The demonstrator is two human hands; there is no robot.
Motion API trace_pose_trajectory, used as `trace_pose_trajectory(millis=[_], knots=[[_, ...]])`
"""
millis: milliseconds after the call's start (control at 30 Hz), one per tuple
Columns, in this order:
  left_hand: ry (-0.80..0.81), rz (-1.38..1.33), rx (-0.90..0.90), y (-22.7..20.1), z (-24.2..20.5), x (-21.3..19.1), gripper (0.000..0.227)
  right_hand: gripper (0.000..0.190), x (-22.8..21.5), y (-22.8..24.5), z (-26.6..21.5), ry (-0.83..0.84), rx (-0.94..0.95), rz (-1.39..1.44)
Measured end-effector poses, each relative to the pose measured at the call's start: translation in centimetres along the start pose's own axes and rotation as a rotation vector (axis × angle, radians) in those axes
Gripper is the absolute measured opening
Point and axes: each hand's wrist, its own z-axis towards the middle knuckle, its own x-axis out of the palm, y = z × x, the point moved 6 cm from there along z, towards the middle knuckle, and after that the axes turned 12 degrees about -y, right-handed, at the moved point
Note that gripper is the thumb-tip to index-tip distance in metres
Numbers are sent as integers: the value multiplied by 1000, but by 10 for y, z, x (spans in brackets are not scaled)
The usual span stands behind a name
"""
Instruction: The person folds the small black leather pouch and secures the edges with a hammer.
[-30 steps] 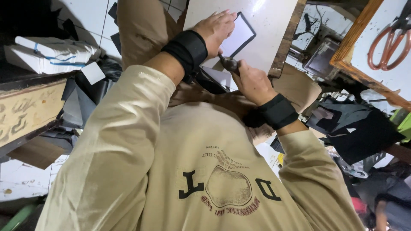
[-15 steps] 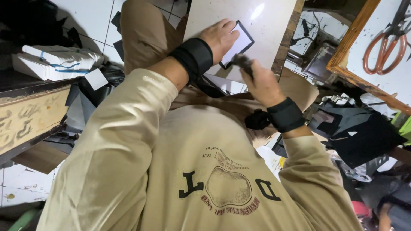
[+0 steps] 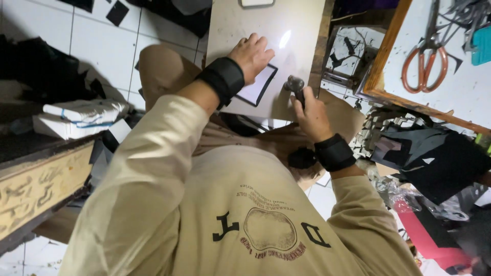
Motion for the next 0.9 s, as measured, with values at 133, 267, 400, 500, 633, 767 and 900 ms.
trace_pose_trajectory(millis=[133,267,400,500,633,767,900], knots=[[-262,-165,84,-1,-26,-43,26,25,-9,4,2,-6,-13,-67],[-311,-207,152,-16,-66,-57,15,22,-11,8,9,-40,3,144],[-111,-233,109,-21,-87,-31,32,25,-2,16,23,-87,-77,199],[-227,-293,47,-12,-84,-28,38,28,2,31,30,-138,-101,218],[-345,-203,48,-8,-72,9,48,34,16,33,39,-174,-126,208],[-166,-196,-10,-5,-68,18,32,34,31,19,41,-236,-331,73],[-98,-201,-4,-5,-68,11,39,33,19,38,42,-156,-197,77]])
